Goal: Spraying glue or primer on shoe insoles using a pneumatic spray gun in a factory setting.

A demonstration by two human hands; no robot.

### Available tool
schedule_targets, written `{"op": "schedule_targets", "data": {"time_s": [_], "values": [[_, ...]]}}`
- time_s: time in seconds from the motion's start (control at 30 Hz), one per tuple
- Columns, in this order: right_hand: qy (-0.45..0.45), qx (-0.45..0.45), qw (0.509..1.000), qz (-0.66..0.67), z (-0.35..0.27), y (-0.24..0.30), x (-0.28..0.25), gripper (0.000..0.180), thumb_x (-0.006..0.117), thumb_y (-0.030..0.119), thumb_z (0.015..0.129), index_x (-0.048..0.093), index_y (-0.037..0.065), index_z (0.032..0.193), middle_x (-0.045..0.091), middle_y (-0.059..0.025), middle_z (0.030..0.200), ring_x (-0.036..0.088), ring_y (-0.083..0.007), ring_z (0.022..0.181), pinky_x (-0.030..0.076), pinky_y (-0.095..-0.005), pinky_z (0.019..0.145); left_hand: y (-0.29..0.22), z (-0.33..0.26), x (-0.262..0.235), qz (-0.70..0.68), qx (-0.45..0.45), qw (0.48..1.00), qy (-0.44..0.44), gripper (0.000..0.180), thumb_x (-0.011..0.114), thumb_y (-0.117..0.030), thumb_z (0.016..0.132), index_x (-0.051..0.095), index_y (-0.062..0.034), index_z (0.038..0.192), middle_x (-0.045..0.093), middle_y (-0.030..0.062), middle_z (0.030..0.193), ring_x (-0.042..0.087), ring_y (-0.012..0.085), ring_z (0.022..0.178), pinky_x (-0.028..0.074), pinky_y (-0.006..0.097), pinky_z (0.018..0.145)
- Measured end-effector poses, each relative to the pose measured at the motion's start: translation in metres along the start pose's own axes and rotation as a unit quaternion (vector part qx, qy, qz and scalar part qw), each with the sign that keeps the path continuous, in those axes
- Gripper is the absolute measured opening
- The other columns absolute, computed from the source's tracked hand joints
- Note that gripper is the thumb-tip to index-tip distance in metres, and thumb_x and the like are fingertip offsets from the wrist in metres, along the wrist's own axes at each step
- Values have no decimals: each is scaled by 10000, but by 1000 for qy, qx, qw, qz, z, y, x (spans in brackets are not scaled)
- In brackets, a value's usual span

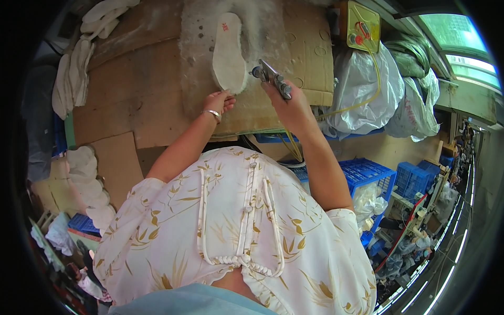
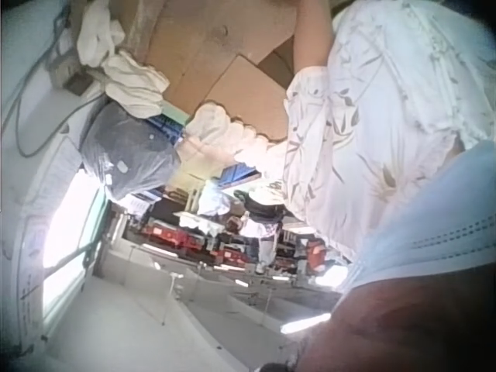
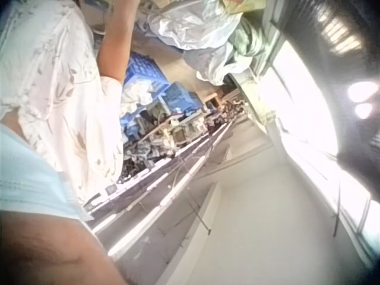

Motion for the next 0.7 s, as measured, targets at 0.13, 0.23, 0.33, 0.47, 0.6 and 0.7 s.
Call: {"op": "schedule_targets", "data": {"time_s": [0.13,0.23,0.33,0.47,0.6,0.7], "values": [[23,19,999,-18,-15,-12,1,306,548,308,851,498,24,747,391,6,567,338,-91,540,319,-271,485,1,-2,0,11,-1,1000,-1,192,595,-177,818,547,-16,912,618,103,858,628,175,710,512,242,543],[36,24,999,-15,-24,-21,4,319,552,316,849,500,12,766,404,-16,576,350,-109,549,334,-284,500,2,0,-1,12,-6,1000,-9,188,589,-172,822,548,-15,917,619,104,866,629,175,714,513,240,543],[49,16,999,-19,-32,-29,8,335,559,325,845,507,-1,791,426,-47,583,371,-133,556,352,-297,521,-1,-2,-1,13,1,1000,-4,185,582,-168,825,550,-13,920,620,105,876,629,171,713,513,241,544],[69,16,997,-7,-32,-30,17,339,566,331,840,529,-6,824,459,-80,594,397,-159,561,369,-307,539,-3,-5,1,22,-8,1000,8,172,570,-167,830,557,-25,926,624,90,891,627,160,726,509,239,553],[69,1,998,-14,-21,-16,22,334,568,329,839,538,-4,834,465,-79,599,400,-159,559,371,-310,536,-3,-6,-2,19,-9,1000,18,159,565,-167,830,568,-39,924,628,71,896,624,150,742,504,232,564],[45,-30,999,1,-4,-9,20,322,573,310,840,535,-9,826,456,-71,594,395,-147,557,367,-307,528,-2,-6,-1,0,-9,1000,14,181,583,-153,814,552,-20,933,630,85,855,627,140,662,486,205,479]]}}
Point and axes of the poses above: each hand's wrist, its own z-axis towards the middle knuckle, its own x-axis out of the palm, y = z × x, the point moved 6 cm from there along z, towards the middle knuckle
